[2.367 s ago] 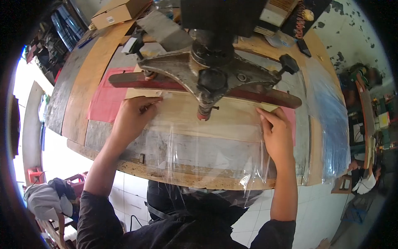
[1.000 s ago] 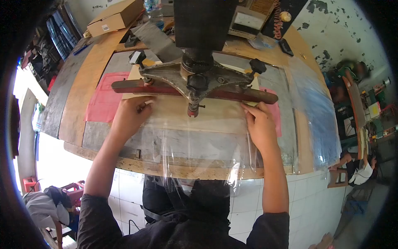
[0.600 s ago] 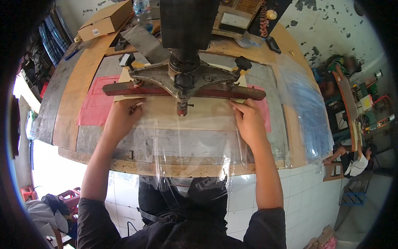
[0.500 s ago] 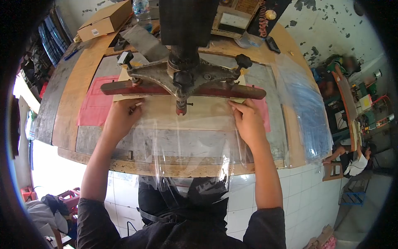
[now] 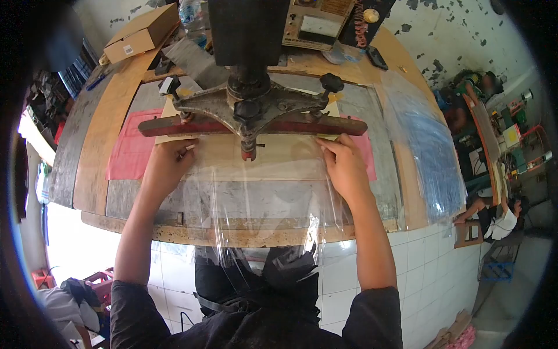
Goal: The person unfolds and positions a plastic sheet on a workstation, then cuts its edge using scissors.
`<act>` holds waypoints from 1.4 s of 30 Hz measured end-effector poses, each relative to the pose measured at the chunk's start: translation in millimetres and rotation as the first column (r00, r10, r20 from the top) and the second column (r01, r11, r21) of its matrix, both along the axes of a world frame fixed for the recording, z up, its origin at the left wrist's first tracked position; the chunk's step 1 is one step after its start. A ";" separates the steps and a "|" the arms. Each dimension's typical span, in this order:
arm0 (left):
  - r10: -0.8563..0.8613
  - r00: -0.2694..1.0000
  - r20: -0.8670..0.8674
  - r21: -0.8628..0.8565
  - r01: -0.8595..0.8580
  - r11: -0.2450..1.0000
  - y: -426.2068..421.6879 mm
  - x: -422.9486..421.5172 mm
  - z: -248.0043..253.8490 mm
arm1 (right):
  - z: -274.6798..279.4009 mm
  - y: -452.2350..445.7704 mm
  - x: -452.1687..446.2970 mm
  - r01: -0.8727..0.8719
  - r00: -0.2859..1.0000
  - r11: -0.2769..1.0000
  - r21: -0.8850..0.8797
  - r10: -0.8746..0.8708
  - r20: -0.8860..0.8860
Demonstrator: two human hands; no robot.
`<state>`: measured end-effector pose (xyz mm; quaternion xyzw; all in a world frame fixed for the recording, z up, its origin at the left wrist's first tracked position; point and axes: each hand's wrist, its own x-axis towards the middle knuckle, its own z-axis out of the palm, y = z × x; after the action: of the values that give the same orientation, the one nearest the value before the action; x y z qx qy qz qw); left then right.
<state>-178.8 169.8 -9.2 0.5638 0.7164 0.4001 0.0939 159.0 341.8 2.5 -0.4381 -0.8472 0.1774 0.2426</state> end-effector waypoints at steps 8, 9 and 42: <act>0.005 1.000 0.010 -0.156 -0.003 0.988 -3.4 1.2 15.0 | -1.5 -0.7 4.4 -0.032 0.998 0.999 0.032 0.033 -0.048; 0.004 1.000 0.003 -0.148 -0.003 0.989 -2.9 0.5 11.2 | -0.2 -1.1 6.5 -0.047 0.996 0.999 0.000 0.046 -0.070; 0.362 0.931 0.041 0.261 -0.360 0.896 -122.6 34.1 -6.2 | 130.7 -201.5 49.7 -0.284 0.618 0.826 0.486 0.546 -0.566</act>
<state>-144.7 47.1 -15.4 0.4304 0.7490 0.5000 -0.0607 208.8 140.3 133.2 -0.0785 -0.7922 0.2247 0.5619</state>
